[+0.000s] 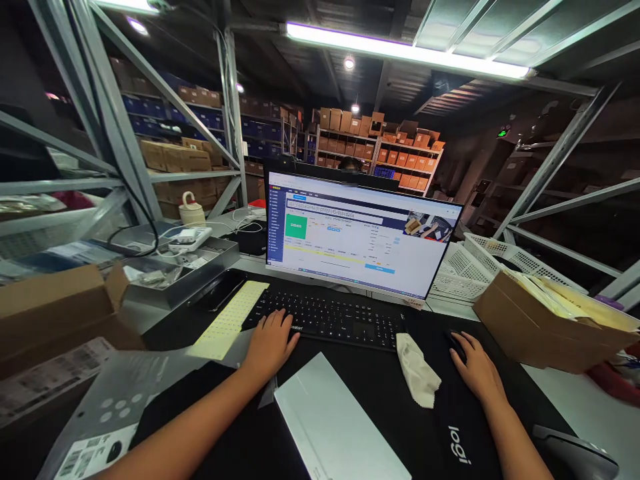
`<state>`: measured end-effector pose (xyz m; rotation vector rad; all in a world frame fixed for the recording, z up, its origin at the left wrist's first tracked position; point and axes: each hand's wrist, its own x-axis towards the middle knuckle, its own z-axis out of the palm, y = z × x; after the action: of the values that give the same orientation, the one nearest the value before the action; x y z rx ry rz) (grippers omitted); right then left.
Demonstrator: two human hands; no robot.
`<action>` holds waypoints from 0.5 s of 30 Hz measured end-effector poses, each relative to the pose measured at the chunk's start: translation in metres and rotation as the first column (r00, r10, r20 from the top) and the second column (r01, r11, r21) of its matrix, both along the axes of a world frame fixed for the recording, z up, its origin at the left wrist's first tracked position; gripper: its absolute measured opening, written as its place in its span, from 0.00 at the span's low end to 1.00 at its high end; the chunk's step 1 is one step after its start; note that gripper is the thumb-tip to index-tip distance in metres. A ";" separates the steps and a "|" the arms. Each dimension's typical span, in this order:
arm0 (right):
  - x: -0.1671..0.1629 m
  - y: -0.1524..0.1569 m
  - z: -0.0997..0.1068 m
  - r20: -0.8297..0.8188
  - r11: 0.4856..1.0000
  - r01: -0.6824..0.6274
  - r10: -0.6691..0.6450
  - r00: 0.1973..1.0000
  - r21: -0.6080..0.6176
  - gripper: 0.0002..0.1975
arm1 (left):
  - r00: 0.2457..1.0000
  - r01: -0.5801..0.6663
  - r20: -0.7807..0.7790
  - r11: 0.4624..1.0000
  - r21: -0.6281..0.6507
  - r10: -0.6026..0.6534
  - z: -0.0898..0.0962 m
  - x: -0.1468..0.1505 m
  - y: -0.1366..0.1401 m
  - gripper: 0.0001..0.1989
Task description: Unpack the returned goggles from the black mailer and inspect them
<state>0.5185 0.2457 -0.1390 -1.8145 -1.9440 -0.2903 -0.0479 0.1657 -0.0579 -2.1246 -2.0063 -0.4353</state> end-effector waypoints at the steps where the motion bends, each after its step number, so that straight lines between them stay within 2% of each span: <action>1: 0.000 0.000 0.000 0.000 1.000 0.003 -0.003 1.000 0.002 0.29 | 1.000 -0.001 0.000 1.000 0.000 0.001 0.000 0.000 0.000 0.20; 15: 0.004 0.002 -0.004 0.005 1.000 0.008 -0.008 1.000 0.007 0.27 | 1.000 -0.011 -0.009 1.000 0.002 0.011 -0.001 0.000 0.001 0.21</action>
<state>0.5228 0.2476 -0.1428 -1.8191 -1.9373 -0.3037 -0.0482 0.1664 -0.0587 -2.1100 -2.0110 -0.4247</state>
